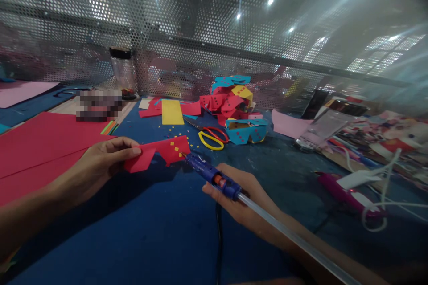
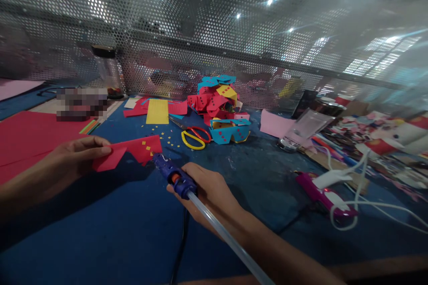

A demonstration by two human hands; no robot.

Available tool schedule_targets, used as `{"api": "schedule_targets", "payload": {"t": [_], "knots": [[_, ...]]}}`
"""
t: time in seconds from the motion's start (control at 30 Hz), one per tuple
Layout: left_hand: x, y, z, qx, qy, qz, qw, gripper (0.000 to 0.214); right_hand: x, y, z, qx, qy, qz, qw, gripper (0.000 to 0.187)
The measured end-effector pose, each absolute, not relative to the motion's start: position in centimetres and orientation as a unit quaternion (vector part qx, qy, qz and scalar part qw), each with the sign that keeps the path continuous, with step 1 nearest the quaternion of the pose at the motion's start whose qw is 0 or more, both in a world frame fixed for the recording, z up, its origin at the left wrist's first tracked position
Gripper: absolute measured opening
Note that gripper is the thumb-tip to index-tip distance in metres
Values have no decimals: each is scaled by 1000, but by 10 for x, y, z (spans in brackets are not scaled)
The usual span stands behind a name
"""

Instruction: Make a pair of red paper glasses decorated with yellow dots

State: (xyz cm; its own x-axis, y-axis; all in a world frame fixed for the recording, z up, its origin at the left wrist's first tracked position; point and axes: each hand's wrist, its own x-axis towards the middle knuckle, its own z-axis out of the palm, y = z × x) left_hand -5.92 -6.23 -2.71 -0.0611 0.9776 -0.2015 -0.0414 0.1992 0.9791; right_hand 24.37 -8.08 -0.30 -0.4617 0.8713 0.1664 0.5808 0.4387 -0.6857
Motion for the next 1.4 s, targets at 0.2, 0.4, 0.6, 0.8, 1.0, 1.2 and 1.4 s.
{"api": "schedule_targets", "payload": {"t": [0.2, 0.4, 0.6, 0.8, 1.0, 1.2, 1.4], "knots": [[-60, -63, -27, 423, 547, 467, 551, 26, 244, -79, -4, -450, -817, 259, 249, 29], [-62, -61, -32, 421, 548, 467, 551, 33, 245, -78, -8, -442, -833, 228, 243, 29], [-64, -61, -33, 421, 551, 462, 553, 33, 245, -80, -5, -446, -825, 246, 245, 29], [-62, -61, -30, 419, 550, 473, 546, 34, 245, -80, -5, -443, -824, 251, 250, 29], [-60, -61, -28, 416, 556, 479, 537, 34, 246, -79, -9, -428, -830, 252, 252, 29], [-62, -61, -30, 418, 560, 474, 536, 32, 246, -78, -8, -434, -830, 249, 244, 28], [-62, -61, -32, 419, 556, 475, 538, 34, 245, -79, -8, -437, -832, 243, 240, 29]]}}
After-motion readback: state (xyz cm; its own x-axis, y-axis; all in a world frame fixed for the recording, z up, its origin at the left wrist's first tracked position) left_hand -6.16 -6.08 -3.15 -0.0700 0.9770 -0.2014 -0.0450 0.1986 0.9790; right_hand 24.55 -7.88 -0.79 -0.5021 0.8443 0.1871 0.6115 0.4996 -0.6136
